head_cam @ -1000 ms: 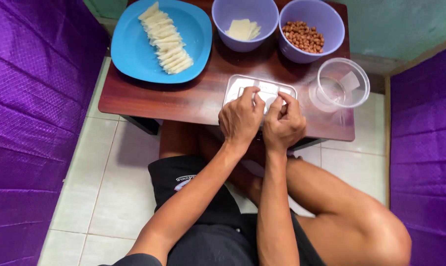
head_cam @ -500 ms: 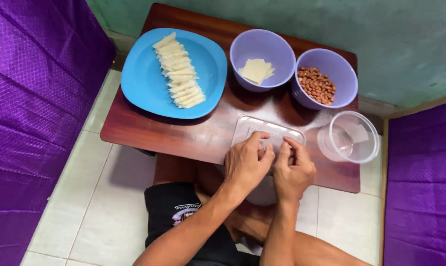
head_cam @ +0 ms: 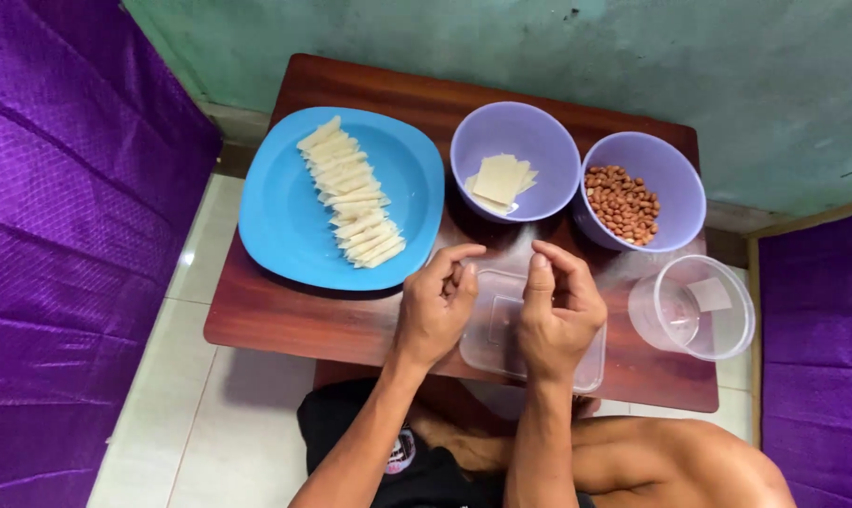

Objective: Manually wrapping individual peanuts in small square dough wrappers to prepare snacks.

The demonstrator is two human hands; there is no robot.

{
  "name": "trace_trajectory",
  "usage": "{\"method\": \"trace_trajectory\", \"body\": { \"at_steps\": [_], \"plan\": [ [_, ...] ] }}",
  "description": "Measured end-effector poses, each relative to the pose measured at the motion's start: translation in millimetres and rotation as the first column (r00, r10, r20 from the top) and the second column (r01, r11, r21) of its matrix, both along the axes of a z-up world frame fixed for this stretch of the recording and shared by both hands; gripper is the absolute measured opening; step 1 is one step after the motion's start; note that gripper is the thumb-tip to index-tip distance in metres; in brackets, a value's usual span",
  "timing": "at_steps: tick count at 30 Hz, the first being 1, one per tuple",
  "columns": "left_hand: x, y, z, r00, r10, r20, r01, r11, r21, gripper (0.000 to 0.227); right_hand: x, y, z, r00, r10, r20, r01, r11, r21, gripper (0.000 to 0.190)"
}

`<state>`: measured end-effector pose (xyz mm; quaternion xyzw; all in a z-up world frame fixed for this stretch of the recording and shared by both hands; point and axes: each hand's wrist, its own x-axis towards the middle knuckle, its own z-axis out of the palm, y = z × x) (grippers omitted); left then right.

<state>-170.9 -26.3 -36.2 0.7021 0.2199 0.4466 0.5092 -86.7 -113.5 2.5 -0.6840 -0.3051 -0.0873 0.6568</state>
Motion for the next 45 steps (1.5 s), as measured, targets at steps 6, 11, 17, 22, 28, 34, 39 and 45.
{"method": "trace_trajectory", "body": {
  "at_steps": [6, 11, 17, 22, 28, 34, 39, 45],
  "plan": [
    [4.6, -8.1, -3.0, 0.996, 0.075, -0.038, -0.076, 0.996, -0.036, 0.028, 30.7, -20.4, 29.3, 0.982, 0.181, 0.047, -0.17, 0.969, -0.177, 0.017],
    [19.8, -1.1, 47.0, 0.995, 0.098, -0.024, -0.099, 0.994, -0.035, 0.026, 76.5, 0.7, 81.7, 0.905, 0.374, 0.202, -0.219, 0.819, -0.531, 0.014],
    [72.4, 74.7, 84.0, 0.987, 0.161, 0.0, -0.154, 0.949, 0.276, 0.023, 136.1, 73.2, 53.5, 0.857, 0.487, 0.169, -0.08, 0.45, -0.889, 0.013],
    [95.5, 101.4, 80.8, 0.986, 0.159, -0.05, -0.136, 0.941, 0.31, 0.026, 138.9, 87.8, 28.8, 0.784, 0.555, 0.28, 0.009, 0.441, -0.898, 0.022],
    [88.5, 100.9, 76.9, 0.991, 0.125, -0.055, -0.103, 0.949, 0.299, 0.025, 135.7, 85.8, 36.5, 0.794, 0.535, 0.288, -0.048, 0.528, -0.848, 0.009],
    [82.9, 104.7, 76.8, 0.991, 0.128, -0.026, -0.114, 0.944, 0.309, 0.024, 144.0, 96.8, 28.3, 0.822, 0.558, 0.108, -0.126, 0.364, -0.923, 0.046],
    [82.9, 105.1, 79.7, 0.994, 0.112, -0.008, -0.105, 0.946, 0.307, 0.023, 156.5, 100.1, 28.6, 0.807, 0.586, 0.074, -0.174, 0.355, -0.918, 0.03],
    [82.7, 108.4, 79.1, 0.996, 0.084, 0.012, -0.084, 0.949, 0.304, 0.021, 154.5, 88.9, 78.1, 0.853, 0.518, -0.061, -0.323, 0.432, -0.842, 0.025]
  ]
}}
